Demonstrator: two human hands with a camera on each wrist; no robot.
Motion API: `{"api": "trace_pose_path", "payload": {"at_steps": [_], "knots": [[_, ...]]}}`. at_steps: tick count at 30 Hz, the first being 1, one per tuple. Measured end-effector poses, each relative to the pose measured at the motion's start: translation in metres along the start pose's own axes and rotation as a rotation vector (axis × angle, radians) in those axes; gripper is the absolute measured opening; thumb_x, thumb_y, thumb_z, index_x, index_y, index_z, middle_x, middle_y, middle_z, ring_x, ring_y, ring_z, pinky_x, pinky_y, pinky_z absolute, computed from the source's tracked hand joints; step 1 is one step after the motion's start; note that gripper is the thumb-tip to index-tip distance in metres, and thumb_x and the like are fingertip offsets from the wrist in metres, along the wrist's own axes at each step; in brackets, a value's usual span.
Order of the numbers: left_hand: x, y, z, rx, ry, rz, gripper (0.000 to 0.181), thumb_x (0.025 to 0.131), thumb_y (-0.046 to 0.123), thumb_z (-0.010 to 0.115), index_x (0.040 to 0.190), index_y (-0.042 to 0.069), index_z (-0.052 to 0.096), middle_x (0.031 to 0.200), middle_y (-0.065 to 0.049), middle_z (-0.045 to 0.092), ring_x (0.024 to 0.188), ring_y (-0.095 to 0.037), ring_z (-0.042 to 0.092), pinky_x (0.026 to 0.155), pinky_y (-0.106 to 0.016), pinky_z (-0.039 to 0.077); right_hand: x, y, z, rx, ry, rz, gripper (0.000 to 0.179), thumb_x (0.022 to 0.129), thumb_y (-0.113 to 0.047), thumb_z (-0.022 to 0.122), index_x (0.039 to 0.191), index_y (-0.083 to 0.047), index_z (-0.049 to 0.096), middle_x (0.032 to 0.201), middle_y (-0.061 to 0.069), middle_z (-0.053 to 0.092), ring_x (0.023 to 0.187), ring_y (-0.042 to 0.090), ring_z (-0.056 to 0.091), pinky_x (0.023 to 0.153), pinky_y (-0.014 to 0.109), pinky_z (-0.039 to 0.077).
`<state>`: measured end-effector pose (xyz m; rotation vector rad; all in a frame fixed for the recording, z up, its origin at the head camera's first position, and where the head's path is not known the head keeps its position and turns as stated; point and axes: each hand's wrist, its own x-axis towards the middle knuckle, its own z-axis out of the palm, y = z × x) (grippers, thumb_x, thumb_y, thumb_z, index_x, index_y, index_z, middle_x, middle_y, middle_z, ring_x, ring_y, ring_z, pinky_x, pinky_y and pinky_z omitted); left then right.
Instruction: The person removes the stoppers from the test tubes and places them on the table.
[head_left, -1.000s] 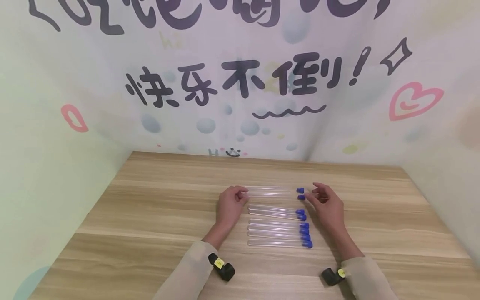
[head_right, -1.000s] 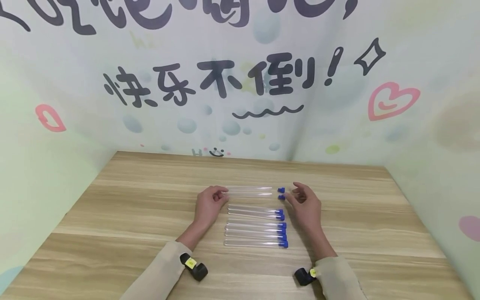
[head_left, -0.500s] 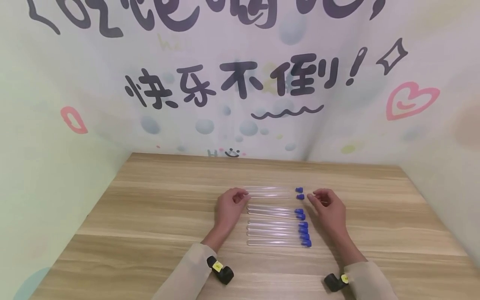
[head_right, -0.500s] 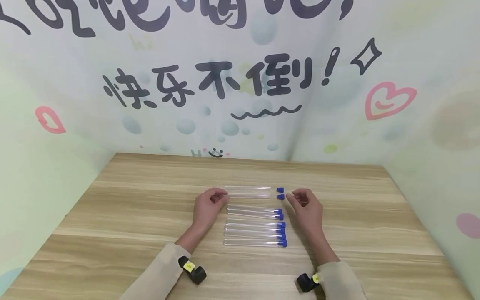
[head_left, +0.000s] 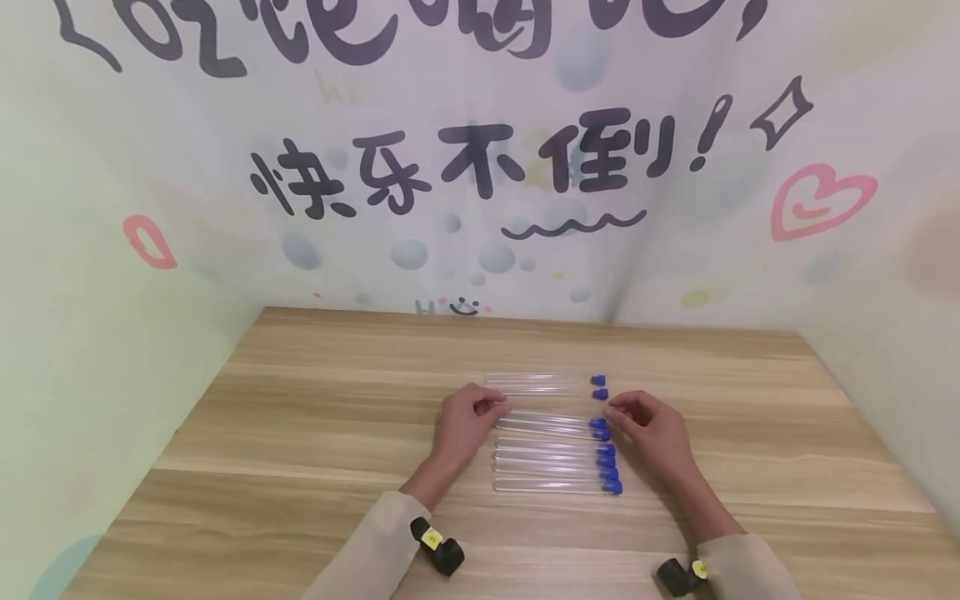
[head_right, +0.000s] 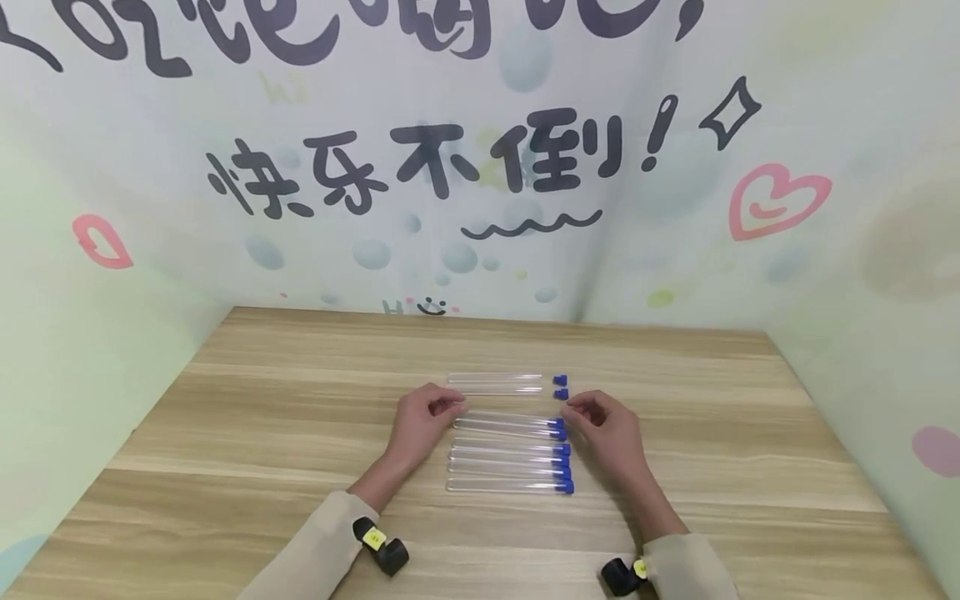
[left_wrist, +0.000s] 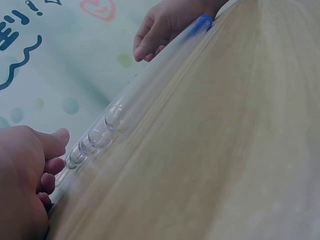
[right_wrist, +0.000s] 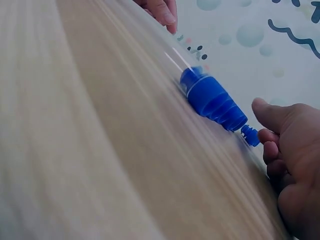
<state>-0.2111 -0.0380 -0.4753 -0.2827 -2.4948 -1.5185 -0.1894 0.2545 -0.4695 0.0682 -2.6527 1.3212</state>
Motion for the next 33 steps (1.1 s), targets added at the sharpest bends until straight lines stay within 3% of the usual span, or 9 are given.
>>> {"api": "trace_pose_path", "payload": {"at_steps": [8,16,24,33], "knots": [[0.001,0.0,0.0,0.045,-0.037,-0.006,0.011,0.082,0.018,0.077,0.091,0.014,0.075,0.074,0.008,0.056,0.067,-0.01,0.051,0.057,-0.024,0.045,0.001,0.002,-0.003,-0.08,-0.067,-0.009,0.026,0.087,-0.038,0.069,0.103,-0.018,0.069,0.087,-0.002,0.063,0.079,0.018,0.054,0.066,0.023,0.045],[0.002,0.001,-0.004,0.046,-0.072,-0.013,0.011,0.082,0.015,0.075,0.093,0.014,0.074,0.077,0.008,0.059,0.068,-0.01,0.052,0.058,-0.024,0.045,0.002,0.002,-0.005,-0.084,-0.08,-0.057,0.022,0.086,-0.034,0.071,0.102,-0.019,0.072,0.091,-0.004,0.066,0.078,0.018,0.054,0.066,0.024,0.045],[0.005,0.0,-0.006,0.076,-0.107,0.04,0.012,0.081,0.012,0.075,0.093,0.01,0.074,0.079,0.006,0.061,0.069,-0.009,0.052,0.06,-0.024,0.045,0.003,0.001,-0.005,-0.104,-0.096,-0.074,0.017,0.087,-0.03,0.071,0.101,-0.021,0.072,0.096,-0.006,0.067,0.083,0.015,0.057,0.07,0.025,0.046],[0.005,0.003,-0.01,0.078,-0.152,0.04,0.015,0.079,0.01,0.077,0.093,0.009,0.075,0.078,0.006,0.059,0.068,-0.009,0.051,0.058,-0.023,0.045,0.005,0.002,-0.006,-0.126,-0.113,-0.099,0.016,0.086,-0.03,0.072,0.101,-0.025,0.072,0.094,-0.01,0.066,0.081,0.013,0.058,0.07,0.026,0.046]]}}
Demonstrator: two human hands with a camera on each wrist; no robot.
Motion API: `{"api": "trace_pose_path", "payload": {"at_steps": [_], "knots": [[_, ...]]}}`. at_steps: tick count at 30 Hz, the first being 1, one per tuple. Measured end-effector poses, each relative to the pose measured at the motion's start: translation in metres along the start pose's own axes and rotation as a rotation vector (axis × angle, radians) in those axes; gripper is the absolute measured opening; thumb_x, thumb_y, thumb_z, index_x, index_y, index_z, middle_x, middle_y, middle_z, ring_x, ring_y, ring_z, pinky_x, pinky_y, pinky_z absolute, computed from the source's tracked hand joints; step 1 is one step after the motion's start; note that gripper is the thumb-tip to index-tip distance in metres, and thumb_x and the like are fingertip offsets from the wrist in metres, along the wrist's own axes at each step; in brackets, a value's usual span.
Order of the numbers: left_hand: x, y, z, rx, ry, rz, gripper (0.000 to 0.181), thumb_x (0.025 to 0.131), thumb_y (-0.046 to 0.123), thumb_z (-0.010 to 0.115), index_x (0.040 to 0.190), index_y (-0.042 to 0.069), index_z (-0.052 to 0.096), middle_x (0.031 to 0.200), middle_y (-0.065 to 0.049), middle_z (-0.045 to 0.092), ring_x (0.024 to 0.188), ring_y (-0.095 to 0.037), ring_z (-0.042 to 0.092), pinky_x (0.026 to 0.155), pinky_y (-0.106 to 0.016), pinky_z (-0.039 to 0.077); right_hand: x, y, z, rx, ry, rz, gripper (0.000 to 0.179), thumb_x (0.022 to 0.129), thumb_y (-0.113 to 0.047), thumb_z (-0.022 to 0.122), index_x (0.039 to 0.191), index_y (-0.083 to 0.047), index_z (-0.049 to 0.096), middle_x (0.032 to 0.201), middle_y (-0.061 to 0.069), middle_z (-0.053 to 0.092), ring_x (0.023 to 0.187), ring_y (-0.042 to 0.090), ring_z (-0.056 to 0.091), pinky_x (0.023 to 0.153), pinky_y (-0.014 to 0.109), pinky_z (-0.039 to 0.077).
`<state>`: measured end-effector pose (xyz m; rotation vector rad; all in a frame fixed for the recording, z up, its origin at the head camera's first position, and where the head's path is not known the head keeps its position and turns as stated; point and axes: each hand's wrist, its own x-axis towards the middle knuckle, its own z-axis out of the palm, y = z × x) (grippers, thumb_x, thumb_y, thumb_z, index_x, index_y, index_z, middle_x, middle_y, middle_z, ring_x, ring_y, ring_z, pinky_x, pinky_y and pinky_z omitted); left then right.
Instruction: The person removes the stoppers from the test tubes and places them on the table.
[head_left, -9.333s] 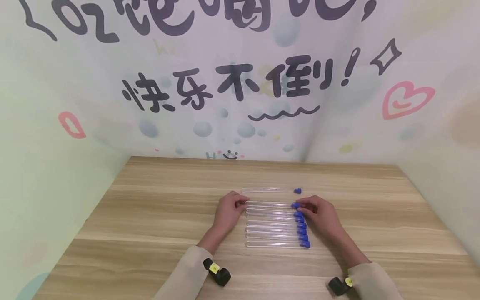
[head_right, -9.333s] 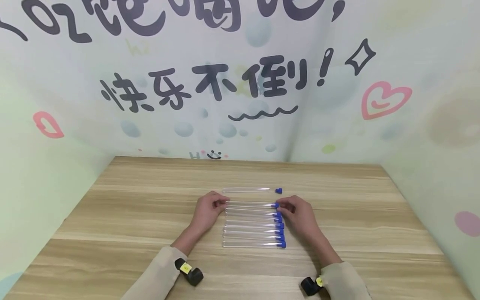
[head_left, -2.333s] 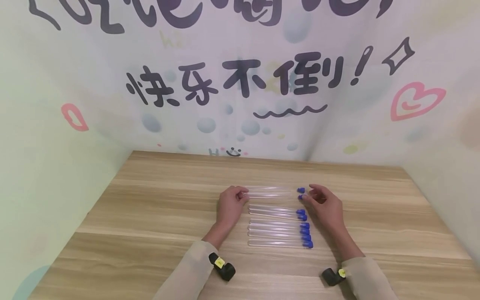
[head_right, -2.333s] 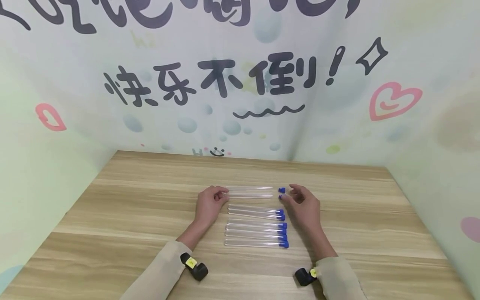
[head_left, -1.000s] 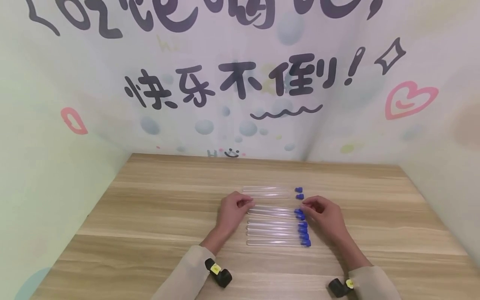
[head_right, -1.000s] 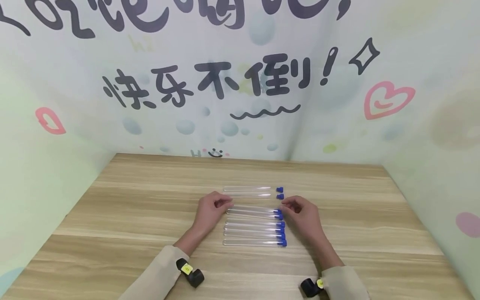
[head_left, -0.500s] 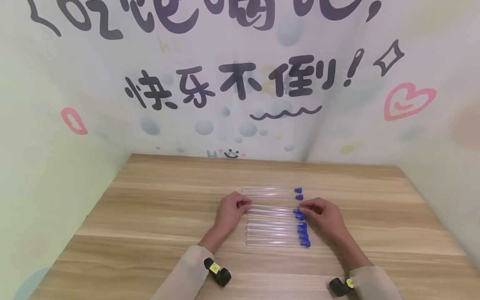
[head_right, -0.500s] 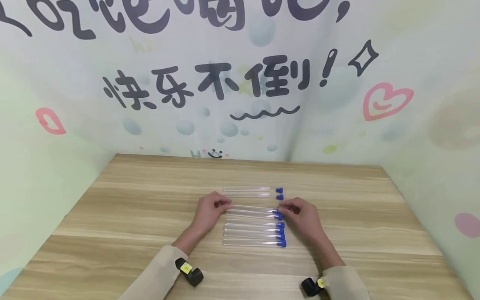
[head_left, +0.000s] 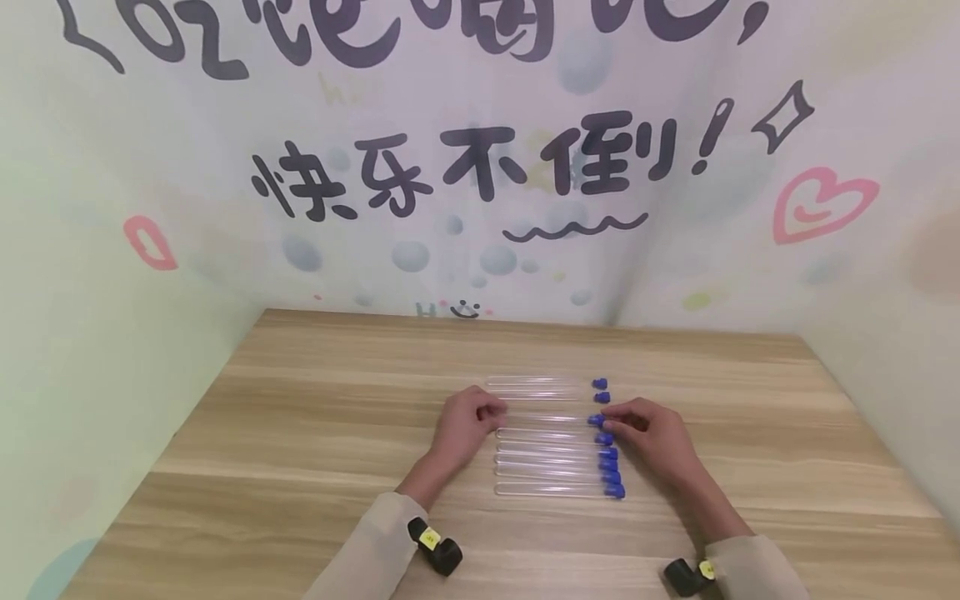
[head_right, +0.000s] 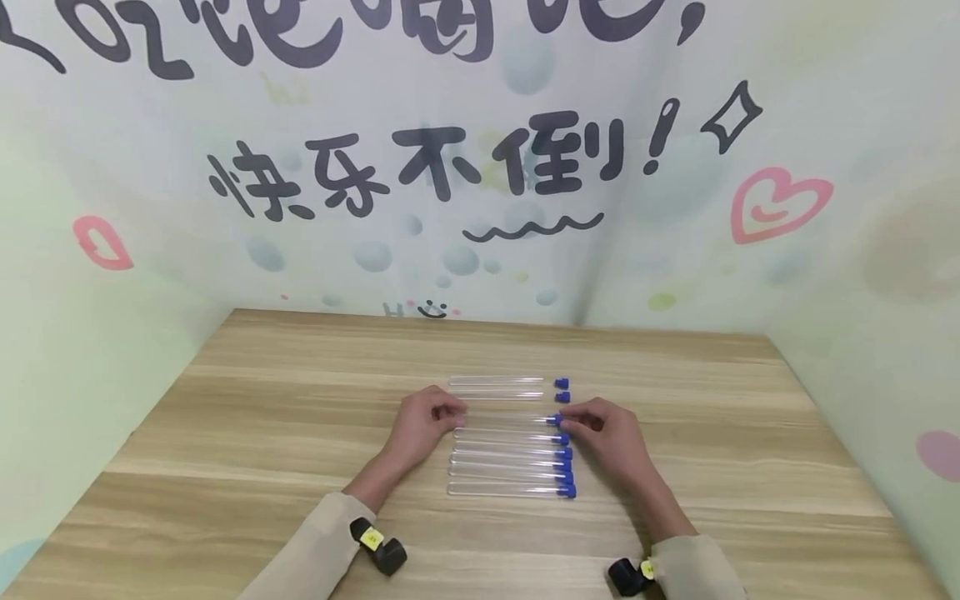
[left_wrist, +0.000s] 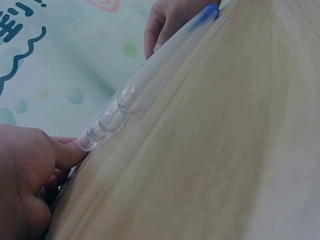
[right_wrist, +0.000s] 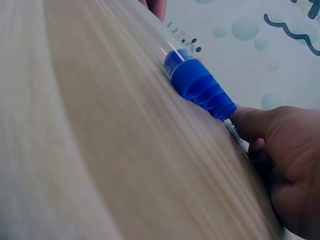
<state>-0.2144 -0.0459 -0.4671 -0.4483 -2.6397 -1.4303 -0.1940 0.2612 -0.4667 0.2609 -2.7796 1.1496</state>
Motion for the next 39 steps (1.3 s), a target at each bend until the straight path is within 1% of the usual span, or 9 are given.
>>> {"api": "trace_pose_path", "payload": {"at_steps": [6,11,14,19,22,26,31,35,39], "knots": [[0.0008,0.0009,-0.0007,0.004,0.016,0.027,0.012,0.078,0.009,0.077,0.09,0.009,0.075,0.077,0.005,0.059,0.067,-0.009,0.05,0.057,-0.023,0.045,0.0029,-0.0005,0.0006,-0.022,-0.01,-0.035,0.018,0.086,-0.024,0.072,0.104,-0.022,0.072,0.089,-0.01,0.064,0.075,0.015,0.053,0.064,0.026,0.044],[0.0006,0.0004,-0.0004,0.009,0.02,0.036,0.012,0.079,0.01,0.077,0.091,0.011,0.075,0.078,0.006,0.058,0.067,-0.009,0.05,0.057,-0.023,0.044,0.0033,-0.0014,0.0019,-0.012,-0.011,-0.026,0.018,0.087,-0.023,0.071,0.105,-0.019,0.072,0.087,-0.007,0.063,0.075,0.015,0.052,0.064,0.025,0.043],[0.0002,0.0004,0.0001,-0.004,0.032,0.033,0.012,0.081,0.012,0.076,0.093,0.012,0.075,0.078,0.007,0.058,0.068,-0.01,0.051,0.058,-0.023,0.044,0.0037,-0.0003,0.0021,-0.001,-0.003,-0.01,0.019,0.088,-0.027,0.07,0.106,-0.019,0.071,0.088,-0.006,0.064,0.076,0.016,0.052,0.065,0.025,0.043],[-0.0001,-0.0016,0.0026,-0.032,0.055,0.029,0.013,0.082,0.014,0.075,0.095,0.015,0.074,0.079,0.009,0.06,0.07,-0.009,0.052,0.06,-0.024,0.046,0.0033,0.0003,0.0019,0.05,0.017,0.004,0.023,0.09,-0.031,0.068,0.109,-0.018,0.069,0.095,-0.004,0.065,0.085,0.016,0.058,0.073,0.024,0.047],[-0.0005,-0.0027,0.004,-0.053,0.063,0.034,0.015,0.082,0.014,0.075,0.097,0.016,0.074,0.079,0.01,0.061,0.07,-0.009,0.053,0.061,-0.024,0.047,0.0017,-0.0017,0.001,0.094,0.028,0.001,0.024,0.091,-0.032,0.065,0.11,-0.017,0.067,0.098,-0.003,0.065,0.09,0.016,0.059,0.077,0.024,0.047],[-0.0017,-0.0026,0.0046,-0.081,0.062,0.039,0.017,0.083,0.013,0.074,0.099,0.016,0.074,0.08,0.01,0.062,0.071,-0.009,0.054,0.061,-0.024,0.048,-0.0005,-0.0035,0.0005,0.165,0.035,-0.003,0.024,0.092,-0.031,0.065,0.111,-0.016,0.067,0.098,0.0,0.065,0.089,0.018,0.061,0.077,0.022,0.047],[-0.002,-0.0038,0.0057,-0.099,0.057,0.04,0.016,0.084,0.014,0.074,0.099,0.016,0.073,0.08,0.01,0.061,0.07,-0.009,0.054,0.061,-0.024,0.048,-0.0019,-0.0045,0.0015,0.24,0.036,-0.013,0.026,0.09,-0.026,0.068,0.112,-0.013,0.066,0.097,0.002,0.066,0.086,0.019,0.062,0.074,0.02,0.048],[-0.0012,-0.0047,0.0068,-0.103,0.056,0.048,0.017,0.084,0.014,0.074,0.101,0.016,0.073,0.08,0.01,0.061,0.07,-0.009,0.053,0.06,-0.024,0.047,-0.0021,-0.0049,0.0024,0.245,0.052,-0.016,0.027,0.089,-0.026,0.069,0.112,-0.013,0.067,0.096,0.003,0.066,0.084,0.018,0.062,0.073,0.02,0.049],[-0.0003,-0.0038,0.0068,-0.105,0.059,0.045,0.018,0.084,0.016,0.074,0.102,0.016,0.072,0.078,0.01,0.06,0.068,-0.009,0.052,0.058,-0.023,0.046,-0.0019,-0.005,0.0036,0.224,0.071,-0.001,0.028,0.088,-0.029,0.069,0.112,-0.015,0.068,0.096,0.001,0.066,0.084,0.017,0.062,0.072,0.02,0.049]]}}
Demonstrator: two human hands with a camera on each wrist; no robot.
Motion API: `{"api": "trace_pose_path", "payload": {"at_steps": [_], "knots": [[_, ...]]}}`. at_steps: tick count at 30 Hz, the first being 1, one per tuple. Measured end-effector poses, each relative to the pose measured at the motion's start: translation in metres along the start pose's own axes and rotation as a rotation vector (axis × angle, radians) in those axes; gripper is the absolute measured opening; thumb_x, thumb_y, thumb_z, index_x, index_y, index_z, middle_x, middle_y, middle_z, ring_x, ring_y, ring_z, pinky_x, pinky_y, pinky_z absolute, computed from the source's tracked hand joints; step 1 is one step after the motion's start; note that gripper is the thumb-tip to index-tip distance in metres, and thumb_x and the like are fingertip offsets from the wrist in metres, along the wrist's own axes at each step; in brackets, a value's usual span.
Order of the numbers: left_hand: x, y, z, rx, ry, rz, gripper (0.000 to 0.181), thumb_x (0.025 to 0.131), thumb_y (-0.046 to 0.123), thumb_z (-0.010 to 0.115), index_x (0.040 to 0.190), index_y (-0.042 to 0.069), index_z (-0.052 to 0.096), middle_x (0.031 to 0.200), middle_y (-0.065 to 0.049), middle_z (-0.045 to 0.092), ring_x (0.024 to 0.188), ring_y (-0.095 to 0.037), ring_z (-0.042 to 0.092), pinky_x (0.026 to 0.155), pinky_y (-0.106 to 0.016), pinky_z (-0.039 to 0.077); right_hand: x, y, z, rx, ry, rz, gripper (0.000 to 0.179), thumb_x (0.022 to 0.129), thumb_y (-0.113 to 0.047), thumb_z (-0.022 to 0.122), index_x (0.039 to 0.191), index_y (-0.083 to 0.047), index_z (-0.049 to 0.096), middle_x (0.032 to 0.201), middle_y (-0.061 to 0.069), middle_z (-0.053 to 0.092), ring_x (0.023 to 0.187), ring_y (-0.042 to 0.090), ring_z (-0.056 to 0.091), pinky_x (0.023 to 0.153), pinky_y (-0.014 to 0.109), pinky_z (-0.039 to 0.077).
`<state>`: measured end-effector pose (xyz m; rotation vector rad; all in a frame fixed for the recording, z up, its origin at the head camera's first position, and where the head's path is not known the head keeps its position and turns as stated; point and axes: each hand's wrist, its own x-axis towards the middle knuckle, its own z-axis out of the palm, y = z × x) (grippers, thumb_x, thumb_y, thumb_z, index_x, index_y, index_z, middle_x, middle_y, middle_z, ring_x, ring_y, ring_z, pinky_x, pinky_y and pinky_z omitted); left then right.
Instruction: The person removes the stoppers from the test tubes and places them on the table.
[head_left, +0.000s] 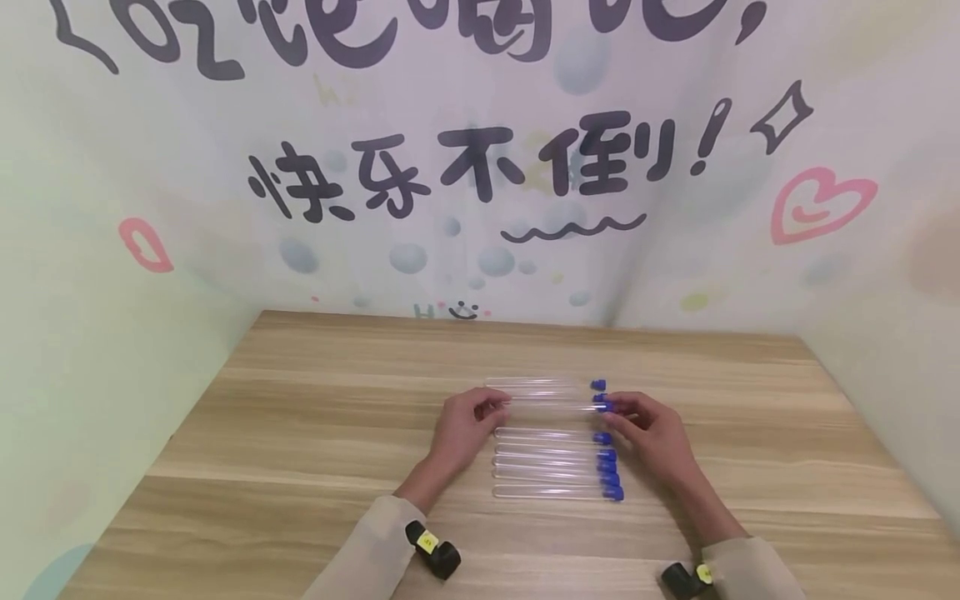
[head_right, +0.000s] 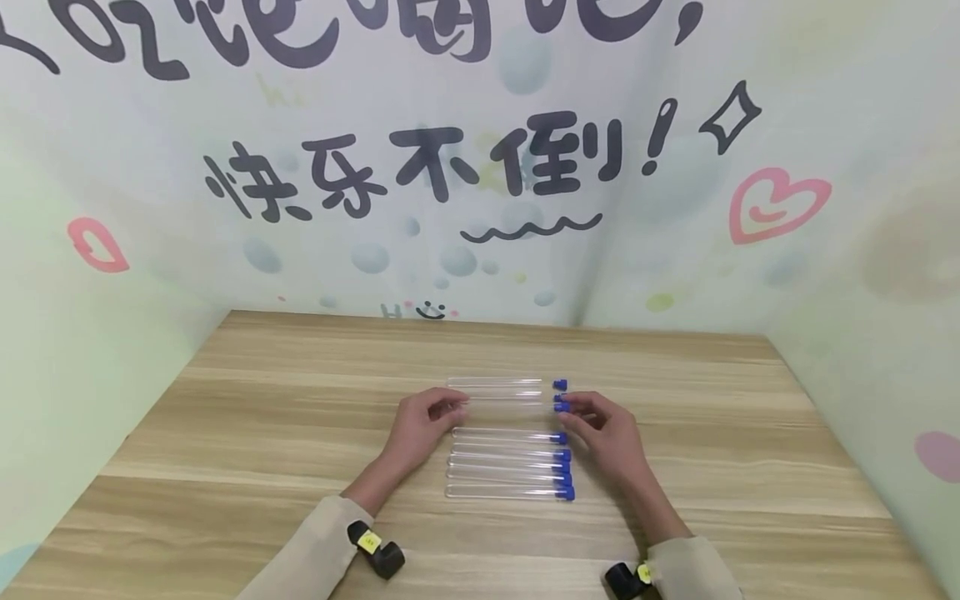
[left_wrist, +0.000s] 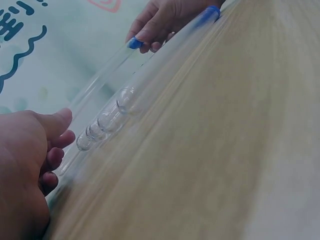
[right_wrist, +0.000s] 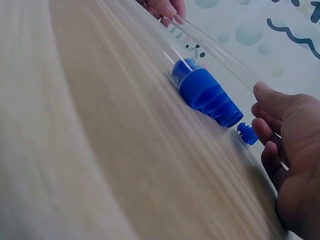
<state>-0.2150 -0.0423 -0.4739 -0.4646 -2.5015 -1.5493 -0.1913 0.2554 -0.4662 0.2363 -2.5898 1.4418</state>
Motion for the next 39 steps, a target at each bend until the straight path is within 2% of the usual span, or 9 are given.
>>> {"api": "trace_pose_path", "payload": {"at_steps": [12,21,29,39], "knots": [[-0.0006,0.0002,-0.0004,-0.02,-0.012,0.022,0.018,0.081,0.017,0.077,0.098,0.015,0.072,0.076,0.009,0.06,0.067,-0.009,0.054,0.059,-0.024,0.048,-0.0002,-0.0016,0.0081,-0.055,0.069,0.052,0.028,0.086,-0.034,0.071,0.108,-0.017,0.071,0.091,0.0,0.067,0.08,0.017,0.06,0.065,0.022,0.048],[-0.0003,-0.0003,0.0023,-0.03,-0.028,0.054,0.018,0.079,0.012,0.078,0.096,0.012,0.072,0.071,0.008,0.058,0.064,-0.008,0.051,0.057,-0.023,0.046,-0.0002,-0.0008,0.0071,-0.063,0.073,0.072,0.029,0.086,-0.035,0.071,0.108,-0.017,0.071,0.092,0.0,0.067,0.083,0.018,0.06,0.067,0.021,0.048],[-0.0008,-0.0004,0.0031,-0.034,-0.031,0.064,0.017,0.079,0.013,0.079,0.095,0.012,0.073,0.069,0.009,0.056,0.061,-0.008,0.049,0.054,-0.022,0.043,-0.0007,-0.0007,0.0076,-0.036,0.09,0.069,0.029,0.086,-0.033,0.072,0.108,-0.015,0.071,0.092,0.001,0.068,0.082,0.016,0.06,0.068,0.019,0.048],[0.0017,0.0018,0.0012,-0.023,-0.026,0.099,0.016,0.08,0.013,0.078,0.095,0.01,0.073,0.069,0.009,0.056,0.061,-0.007,0.048,0.054,-0.022,0.043,0.0022,-0.0017,0.0066,-0.057,0.109,0.06,0.028,0.086,-0.033,0.072,0.107,-0.015,0.072,0.091,0.001,0.067,0.08,0.016,0.056,0.065,0.018,0.046]]}}
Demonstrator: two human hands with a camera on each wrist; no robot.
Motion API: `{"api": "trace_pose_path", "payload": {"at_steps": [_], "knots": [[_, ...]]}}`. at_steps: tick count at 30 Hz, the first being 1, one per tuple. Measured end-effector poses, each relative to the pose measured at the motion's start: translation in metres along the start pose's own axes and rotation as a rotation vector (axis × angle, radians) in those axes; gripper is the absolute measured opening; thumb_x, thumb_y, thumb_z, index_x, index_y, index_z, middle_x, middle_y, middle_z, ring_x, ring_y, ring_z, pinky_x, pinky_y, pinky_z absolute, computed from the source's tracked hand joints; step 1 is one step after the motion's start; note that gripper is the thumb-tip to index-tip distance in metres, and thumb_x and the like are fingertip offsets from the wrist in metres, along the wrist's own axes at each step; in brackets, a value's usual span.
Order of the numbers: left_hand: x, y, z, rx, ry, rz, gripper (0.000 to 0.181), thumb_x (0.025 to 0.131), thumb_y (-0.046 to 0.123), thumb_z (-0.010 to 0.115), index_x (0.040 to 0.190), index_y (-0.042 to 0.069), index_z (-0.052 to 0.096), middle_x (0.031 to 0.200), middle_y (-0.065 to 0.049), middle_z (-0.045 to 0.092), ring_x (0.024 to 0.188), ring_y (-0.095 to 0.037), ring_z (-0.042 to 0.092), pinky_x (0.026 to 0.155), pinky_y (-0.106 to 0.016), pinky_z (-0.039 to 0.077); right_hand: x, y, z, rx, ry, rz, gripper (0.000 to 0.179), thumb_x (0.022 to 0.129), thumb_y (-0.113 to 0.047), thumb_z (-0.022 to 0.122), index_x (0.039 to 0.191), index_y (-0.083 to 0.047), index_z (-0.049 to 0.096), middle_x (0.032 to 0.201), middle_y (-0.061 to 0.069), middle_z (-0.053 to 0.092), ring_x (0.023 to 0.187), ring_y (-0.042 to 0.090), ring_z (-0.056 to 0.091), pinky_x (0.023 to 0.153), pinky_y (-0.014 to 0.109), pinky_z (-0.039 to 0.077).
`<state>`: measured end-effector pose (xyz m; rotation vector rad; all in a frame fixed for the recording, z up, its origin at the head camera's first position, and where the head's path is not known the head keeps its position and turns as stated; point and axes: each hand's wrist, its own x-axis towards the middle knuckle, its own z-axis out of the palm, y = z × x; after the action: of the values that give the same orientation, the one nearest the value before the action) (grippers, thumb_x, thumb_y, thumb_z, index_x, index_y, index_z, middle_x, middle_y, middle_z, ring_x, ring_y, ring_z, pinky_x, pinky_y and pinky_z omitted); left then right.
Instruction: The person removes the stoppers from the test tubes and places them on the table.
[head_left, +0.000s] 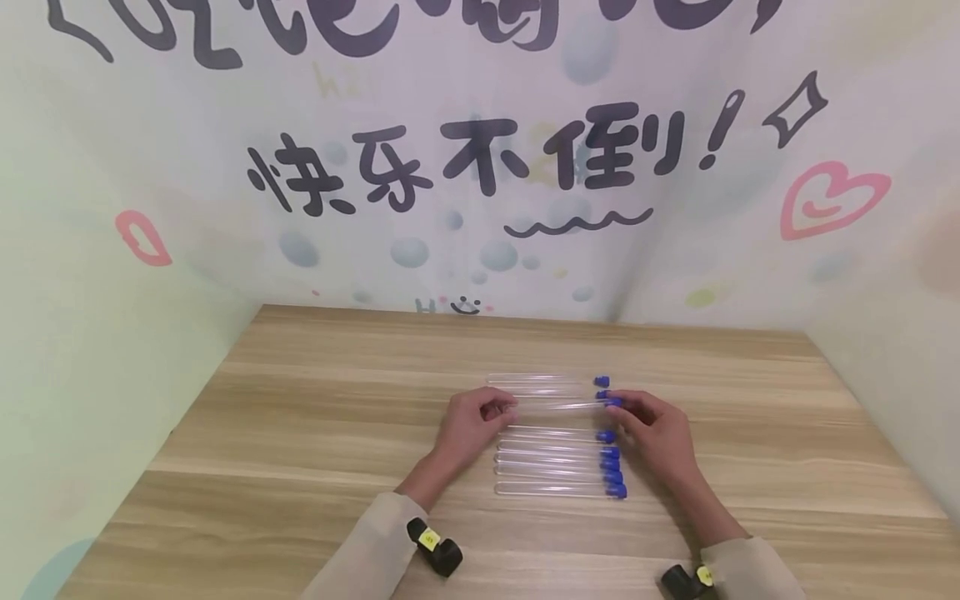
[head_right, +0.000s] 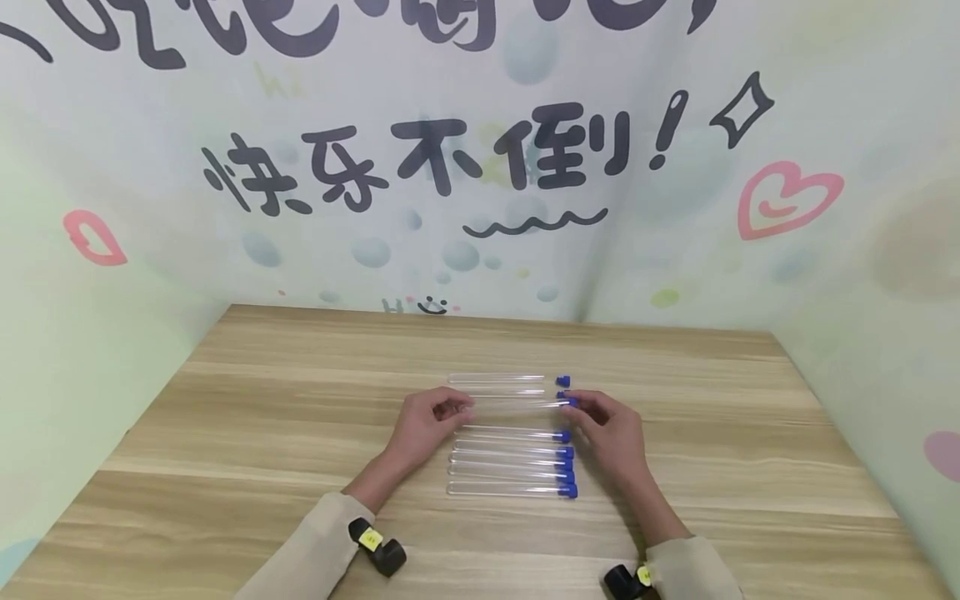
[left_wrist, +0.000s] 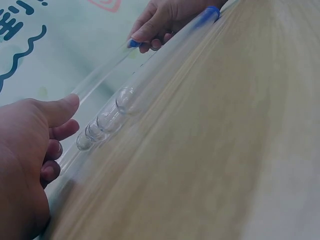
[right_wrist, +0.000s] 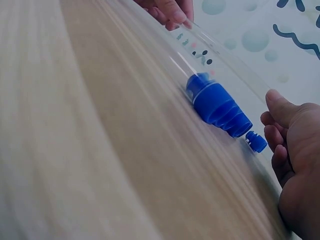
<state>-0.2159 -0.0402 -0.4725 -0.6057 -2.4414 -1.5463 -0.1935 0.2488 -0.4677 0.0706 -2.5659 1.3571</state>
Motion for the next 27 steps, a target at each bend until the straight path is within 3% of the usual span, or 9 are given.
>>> {"api": "trace_pose_path", "payload": {"at_steps": [15,27], "knots": [[-0.0023,0.0014,-0.0014,-0.04,-0.017,0.03,0.013,0.079,0.013,0.078,0.091,0.009,0.073,0.066,0.009,0.056,0.059,-0.007,0.048,0.052,-0.021,0.042,-0.0015,-0.0011,-0.0017,-0.063,0.025,0.034,0.03,0.085,-0.037,0.072,0.105,-0.014,0.073,0.098,0.001,0.071,0.085,0.015,0.06,0.071,0.013,0.046],[-0.0015,0.0018,-0.0012,-0.034,0.018,0.026,0.014,0.08,0.015,0.078,0.092,0.01,0.074,0.064,0.008,0.053,0.058,-0.006,0.045,0.052,-0.021,0.039,-0.0014,-0.0003,-0.0015,-0.028,0.042,0.013,0.028,0.083,-0.034,0.074,0.102,-0.012,0.074,0.097,0.003,0.072,0.083,0.009,0.063,0.071,0.013,0.047]]}}
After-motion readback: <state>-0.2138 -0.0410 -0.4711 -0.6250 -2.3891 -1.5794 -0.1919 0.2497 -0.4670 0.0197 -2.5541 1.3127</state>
